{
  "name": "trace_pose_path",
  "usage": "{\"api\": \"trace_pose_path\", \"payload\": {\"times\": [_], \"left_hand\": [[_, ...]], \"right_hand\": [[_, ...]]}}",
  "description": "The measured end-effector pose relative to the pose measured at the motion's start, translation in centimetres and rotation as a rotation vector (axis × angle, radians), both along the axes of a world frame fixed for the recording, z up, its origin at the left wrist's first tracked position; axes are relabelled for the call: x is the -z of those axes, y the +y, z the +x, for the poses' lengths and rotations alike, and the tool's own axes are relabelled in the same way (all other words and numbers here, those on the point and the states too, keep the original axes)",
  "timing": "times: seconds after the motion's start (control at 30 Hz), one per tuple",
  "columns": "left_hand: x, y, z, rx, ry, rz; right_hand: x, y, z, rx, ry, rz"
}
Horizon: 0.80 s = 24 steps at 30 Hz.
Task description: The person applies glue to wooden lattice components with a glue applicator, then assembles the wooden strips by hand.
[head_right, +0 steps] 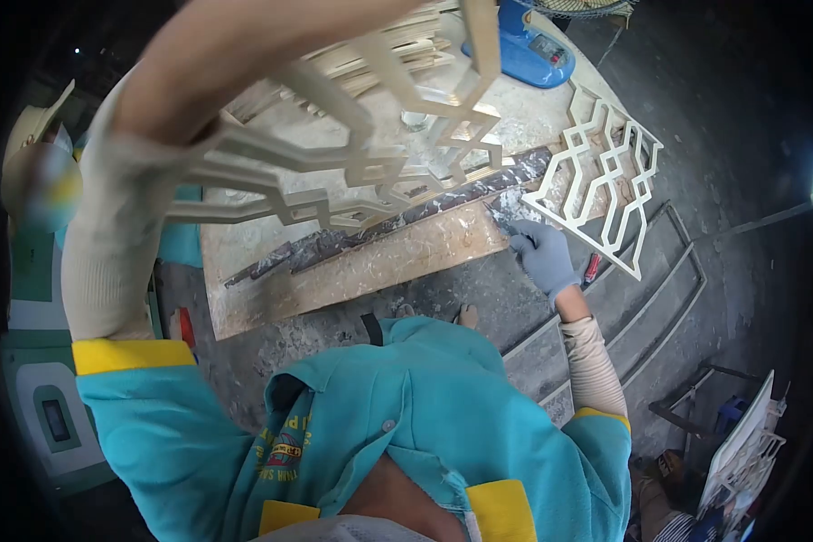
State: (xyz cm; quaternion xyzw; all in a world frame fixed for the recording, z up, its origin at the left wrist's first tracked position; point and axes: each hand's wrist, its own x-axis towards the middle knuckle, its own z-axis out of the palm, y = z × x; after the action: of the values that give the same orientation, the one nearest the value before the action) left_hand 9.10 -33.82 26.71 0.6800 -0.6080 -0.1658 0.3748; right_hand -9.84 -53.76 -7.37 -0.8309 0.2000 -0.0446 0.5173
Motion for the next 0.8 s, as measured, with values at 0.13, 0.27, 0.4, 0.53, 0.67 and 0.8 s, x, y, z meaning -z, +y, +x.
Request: {"api": "trace_pose_path", "payload": {"times": [0.13, 0.27, 0.4, 0.53, 0.67, 0.8], "left_hand": [[3.2, -5.0, 0.8, -0.142, -0.602, 0.147], [4.7, -4.2, 1.7, -0.195, -0.591, 0.296], [3.4, -1.2, 1.6, -0.244, -0.473, 0.49], [4.4, 1.8, 2.1, -0.341, -0.437, 0.553], [7.2, 5.2, 4.1, -0.257, -0.727, 0.142], [7.3, 7.4, 2.5, -0.256, -0.955, 0.01]], "right_hand": [[0.9, 0.3, 0.3, -0.06, 0.034, -0.027], [1.4, -0.1, 0.5, 0.071, 0.089, 0.274], [2.7, -0.8, 0.6, 0.129, 0.102, 0.462], [4.1, -1.2, -0.6, 0.07, 0.268, 0.089], [6.4, 0.0, -2.4, 0.087, 0.262, -0.574], [8.5, 1.1, -2.4, 0.117, 0.303, -0.856]]}}
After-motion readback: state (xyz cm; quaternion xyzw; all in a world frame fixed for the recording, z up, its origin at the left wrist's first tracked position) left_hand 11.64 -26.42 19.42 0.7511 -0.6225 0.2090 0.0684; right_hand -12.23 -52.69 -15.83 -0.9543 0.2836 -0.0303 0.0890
